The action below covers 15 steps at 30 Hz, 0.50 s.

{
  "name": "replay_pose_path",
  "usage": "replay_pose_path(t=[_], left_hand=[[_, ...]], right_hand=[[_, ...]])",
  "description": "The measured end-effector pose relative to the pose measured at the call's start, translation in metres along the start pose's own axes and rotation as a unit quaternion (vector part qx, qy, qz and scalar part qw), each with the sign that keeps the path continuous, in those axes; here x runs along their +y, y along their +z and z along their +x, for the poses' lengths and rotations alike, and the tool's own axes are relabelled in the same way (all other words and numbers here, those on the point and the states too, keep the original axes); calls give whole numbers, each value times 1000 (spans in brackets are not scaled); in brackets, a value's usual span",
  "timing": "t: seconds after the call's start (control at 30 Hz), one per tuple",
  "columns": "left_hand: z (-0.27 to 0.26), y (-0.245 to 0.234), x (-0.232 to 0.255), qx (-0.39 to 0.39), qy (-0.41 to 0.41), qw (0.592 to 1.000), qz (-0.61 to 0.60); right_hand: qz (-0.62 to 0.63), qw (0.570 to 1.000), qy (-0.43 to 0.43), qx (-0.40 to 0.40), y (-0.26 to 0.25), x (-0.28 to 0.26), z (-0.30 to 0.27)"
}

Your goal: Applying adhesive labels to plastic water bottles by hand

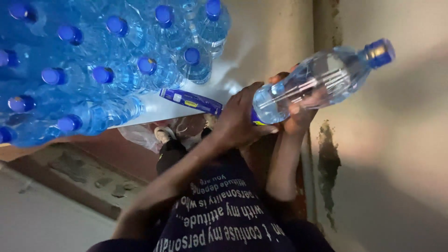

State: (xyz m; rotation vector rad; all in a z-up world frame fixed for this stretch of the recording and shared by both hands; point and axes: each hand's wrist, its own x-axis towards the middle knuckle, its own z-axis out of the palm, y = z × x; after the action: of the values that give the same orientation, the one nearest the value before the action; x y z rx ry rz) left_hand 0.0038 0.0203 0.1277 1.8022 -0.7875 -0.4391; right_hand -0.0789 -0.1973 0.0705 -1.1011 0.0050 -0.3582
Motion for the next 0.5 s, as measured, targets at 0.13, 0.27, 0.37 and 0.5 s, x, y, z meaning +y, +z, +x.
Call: replay_pose_path(t=[0.13,0.27,0.37,0.5], left_hand=[[25,-43,9,-216,-76,967,-114],[26,-40,-29,-274,-93,924,-251],[9,-49,-49,-206,-88,957,-184],[-52,-59,-71,-194,-219,944,-153]], right_hand=[[106,993,-47,19,19,21,-6],[68,996,-22,45,35,-14,15],[-558,792,38,244,-3,-6,50],[-562,784,-80,250,-96,21,147]])
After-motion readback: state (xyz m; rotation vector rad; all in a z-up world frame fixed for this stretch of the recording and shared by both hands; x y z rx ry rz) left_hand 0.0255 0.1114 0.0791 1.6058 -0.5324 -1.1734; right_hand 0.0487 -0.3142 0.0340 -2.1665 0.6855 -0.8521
